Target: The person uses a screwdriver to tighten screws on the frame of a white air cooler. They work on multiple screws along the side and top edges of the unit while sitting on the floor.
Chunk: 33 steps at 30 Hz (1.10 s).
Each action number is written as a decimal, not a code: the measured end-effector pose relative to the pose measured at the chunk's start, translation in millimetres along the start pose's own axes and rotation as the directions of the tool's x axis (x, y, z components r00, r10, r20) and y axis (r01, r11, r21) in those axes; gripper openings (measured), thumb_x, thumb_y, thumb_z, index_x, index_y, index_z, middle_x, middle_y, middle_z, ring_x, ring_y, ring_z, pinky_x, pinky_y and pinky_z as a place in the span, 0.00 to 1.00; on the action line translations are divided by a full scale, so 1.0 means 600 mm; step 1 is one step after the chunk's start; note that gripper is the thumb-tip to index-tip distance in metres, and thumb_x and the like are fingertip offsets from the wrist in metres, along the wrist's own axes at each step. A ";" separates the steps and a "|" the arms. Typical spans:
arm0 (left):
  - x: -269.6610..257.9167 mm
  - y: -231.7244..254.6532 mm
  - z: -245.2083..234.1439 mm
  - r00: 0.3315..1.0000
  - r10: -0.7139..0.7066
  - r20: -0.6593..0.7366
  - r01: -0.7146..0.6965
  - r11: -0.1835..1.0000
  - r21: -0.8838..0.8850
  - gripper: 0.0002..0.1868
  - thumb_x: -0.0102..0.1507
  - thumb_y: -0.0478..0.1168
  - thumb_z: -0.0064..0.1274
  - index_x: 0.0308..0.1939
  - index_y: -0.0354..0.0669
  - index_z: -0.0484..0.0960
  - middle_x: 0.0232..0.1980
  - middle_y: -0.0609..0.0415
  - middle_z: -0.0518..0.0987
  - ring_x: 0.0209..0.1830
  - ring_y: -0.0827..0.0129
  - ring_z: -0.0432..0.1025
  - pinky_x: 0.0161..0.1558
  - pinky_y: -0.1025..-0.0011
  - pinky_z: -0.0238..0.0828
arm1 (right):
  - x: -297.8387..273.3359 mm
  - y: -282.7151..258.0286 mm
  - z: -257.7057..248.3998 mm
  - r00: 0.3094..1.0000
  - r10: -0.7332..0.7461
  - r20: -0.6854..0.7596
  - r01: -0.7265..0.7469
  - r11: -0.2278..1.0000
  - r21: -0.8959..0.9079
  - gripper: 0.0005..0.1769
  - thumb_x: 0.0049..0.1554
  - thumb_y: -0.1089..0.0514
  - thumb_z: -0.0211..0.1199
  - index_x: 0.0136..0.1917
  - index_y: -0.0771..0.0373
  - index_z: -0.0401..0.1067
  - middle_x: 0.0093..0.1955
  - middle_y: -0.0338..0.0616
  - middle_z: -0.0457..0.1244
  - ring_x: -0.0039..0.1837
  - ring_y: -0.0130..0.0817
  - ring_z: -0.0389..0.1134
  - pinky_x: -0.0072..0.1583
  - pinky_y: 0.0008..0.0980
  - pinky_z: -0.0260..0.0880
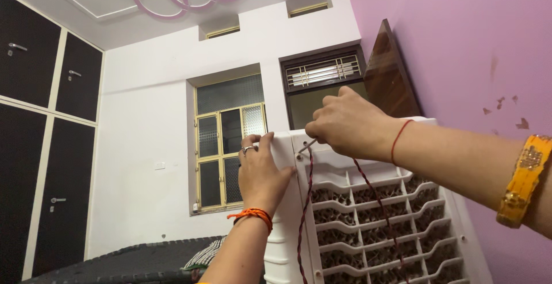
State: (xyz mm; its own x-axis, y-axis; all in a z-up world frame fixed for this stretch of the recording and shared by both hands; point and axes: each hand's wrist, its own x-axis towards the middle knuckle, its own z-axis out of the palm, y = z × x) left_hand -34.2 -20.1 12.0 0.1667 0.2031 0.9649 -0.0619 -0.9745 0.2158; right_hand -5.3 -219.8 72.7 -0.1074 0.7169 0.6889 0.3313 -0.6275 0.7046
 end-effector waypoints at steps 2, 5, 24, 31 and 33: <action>0.004 -0.001 0.002 1.000 -0.027 0.009 0.028 0.999 -0.024 0.45 0.44 0.43 0.72 0.65 0.53 0.70 0.69 0.50 0.62 0.67 0.54 0.64 0.58 0.59 0.73 | -0.003 0.001 0.009 1.000 -0.003 -0.010 0.003 0.999 -0.042 0.06 0.54 0.54 0.60 0.42 0.49 0.78 0.40 0.35 0.68 0.50 0.37 0.67 0.53 0.45 0.62; 0.010 -0.003 0.008 0.992 -0.114 0.057 0.118 0.991 -0.069 0.51 0.44 0.45 0.70 0.71 0.56 0.65 0.73 0.44 0.58 0.68 0.47 0.63 0.60 0.58 0.72 | -0.001 0.004 0.017 0.989 -0.055 -0.136 0.035 0.988 -0.147 0.11 0.53 0.58 0.58 0.46 0.47 0.79 0.42 0.40 0.67 0.52 0.40 0.66 0.53 0.45 0.62; 0.034 -0.017 0.003 0.957 -0.168 0.237 0.208 0.966 -0.153 0.64 0.40 0.49 0.74 0.76 0.59 0.54 0.75 0.41 0.54 0.62 0.46 0.73 0.62 0.61 0.75 | -0.003 -0.009 0.016 0.990 0.141 0.019 -0.140 0.989 -0.056 0.13 0.57 0.45 0.57 0.42 0.50 0.79 0.40 0.40 0.69 0.51 0.41 0.68 0.52 0.45 0.64; 0.035 0.002 -0.006 0.965 -0.160 0.206 0.156 0.987 0.034 0.70 0.35 0.58 0.80 0.76 0.56 0.56 0.79 0.39 0.50 0.73 0.48 0.62 0.68 0.60 0.67 | -0.018 -0.034 0.040 0.971 0.239 -0.024 -0.238 0.971 0.035 0.13 0.56 0.46 0.59 0.38 0.52 0.79 0.38 0.43 0.70 0.45 0.44 0.72 0.47 0.45 0.70; 0.042 0.003 -0.008 0.969 -0.132 0.209 0.119 0.990 0.074 0.70 0.35 0.60 0.81 0.75 0.55 0.57 0.80 0.39 0.47 0.77 0.48 0.55 0.71 0.59 0.61 | -0.024 -0.039 0.041 0.947 0.321 0.019 -0.321 0.941 0.110 0.15 0.56 0.44 0.58 0.39 0.51 0.80 0.39 0.45 0.70 0.45 0.47 0.73 0.48 0.47 0.72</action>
State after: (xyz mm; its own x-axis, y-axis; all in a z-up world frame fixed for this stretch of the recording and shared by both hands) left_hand -34.9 -16.1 37.1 0.3752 0.3056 0.8751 0.0313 -0.9477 0.3175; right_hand 11.5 -207.8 42.4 0.0222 0.4832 0.8752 0.4496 -0.7867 0.4230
